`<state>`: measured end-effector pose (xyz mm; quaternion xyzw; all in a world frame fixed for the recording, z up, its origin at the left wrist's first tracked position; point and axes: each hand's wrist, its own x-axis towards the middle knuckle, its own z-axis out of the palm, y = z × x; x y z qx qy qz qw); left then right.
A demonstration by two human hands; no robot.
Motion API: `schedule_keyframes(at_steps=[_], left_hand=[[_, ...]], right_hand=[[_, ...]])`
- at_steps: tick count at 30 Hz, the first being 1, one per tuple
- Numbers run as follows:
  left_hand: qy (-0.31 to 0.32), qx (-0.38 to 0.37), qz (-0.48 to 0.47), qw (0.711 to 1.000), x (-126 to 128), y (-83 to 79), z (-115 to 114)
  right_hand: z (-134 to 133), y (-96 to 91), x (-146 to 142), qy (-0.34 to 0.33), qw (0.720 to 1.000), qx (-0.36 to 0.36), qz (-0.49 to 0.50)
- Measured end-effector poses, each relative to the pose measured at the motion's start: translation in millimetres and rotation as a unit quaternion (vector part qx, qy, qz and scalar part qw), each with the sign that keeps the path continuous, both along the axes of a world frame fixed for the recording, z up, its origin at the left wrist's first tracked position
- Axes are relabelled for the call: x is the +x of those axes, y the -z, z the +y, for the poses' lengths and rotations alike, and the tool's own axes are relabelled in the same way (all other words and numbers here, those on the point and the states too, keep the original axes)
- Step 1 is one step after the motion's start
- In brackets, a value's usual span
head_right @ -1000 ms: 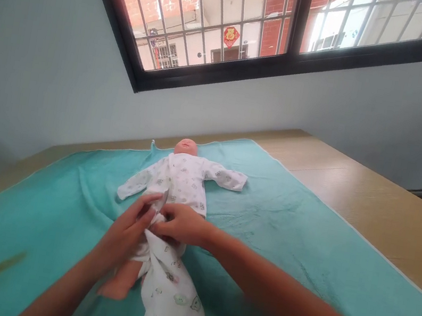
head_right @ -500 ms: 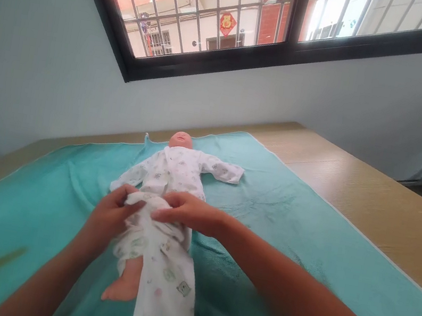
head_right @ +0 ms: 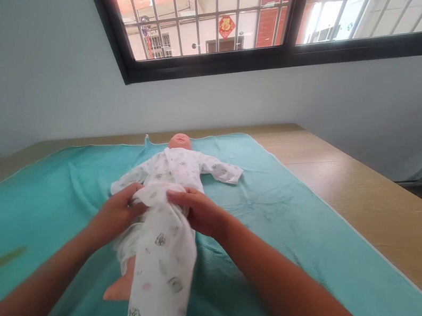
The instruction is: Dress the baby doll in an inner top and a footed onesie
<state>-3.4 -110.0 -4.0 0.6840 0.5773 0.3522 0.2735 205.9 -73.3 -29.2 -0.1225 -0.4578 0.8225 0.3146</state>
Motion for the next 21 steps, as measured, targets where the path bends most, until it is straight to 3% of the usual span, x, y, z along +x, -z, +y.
schedule_keyframes(at_steps=[4,7,10,13,17,21], left_hand=[[-0.004,0.001,0.042,0.999,0.8,6.6,4.2],[-0.003,0.017,0.066,0.998,4.7,0.2,0.8],[0.075,0.030,0.054,0.995,14.5,-16.2,-9.2],[0.135,-0.013,0.001,0.991,27.7,-31.2,-16.0],[0.107,-0.065,-0.037,0.992,37.9,-35.6,-7.6],[0.099,-0.094,-0.008,0.991,32.9,-33.6,9.9]], right_hand=[[0.9,-8.0,9.5,-0.052,0.998,0.024,-0.012],[3.1,-9.3,13.8,-0.058,0.996,0.039,-0.054],[4.1,-8.0,12.0,0.001,0.996,0.026,-0.081],[4.2,-6.7,8.2,0.029,0.996,0.019,-0.078],[5.5,-5.7,7.6,0.042,0.996,0.021,-0.078],[7.6,-5.9,11.9,0.041,0.992,0.053,-0.111]])
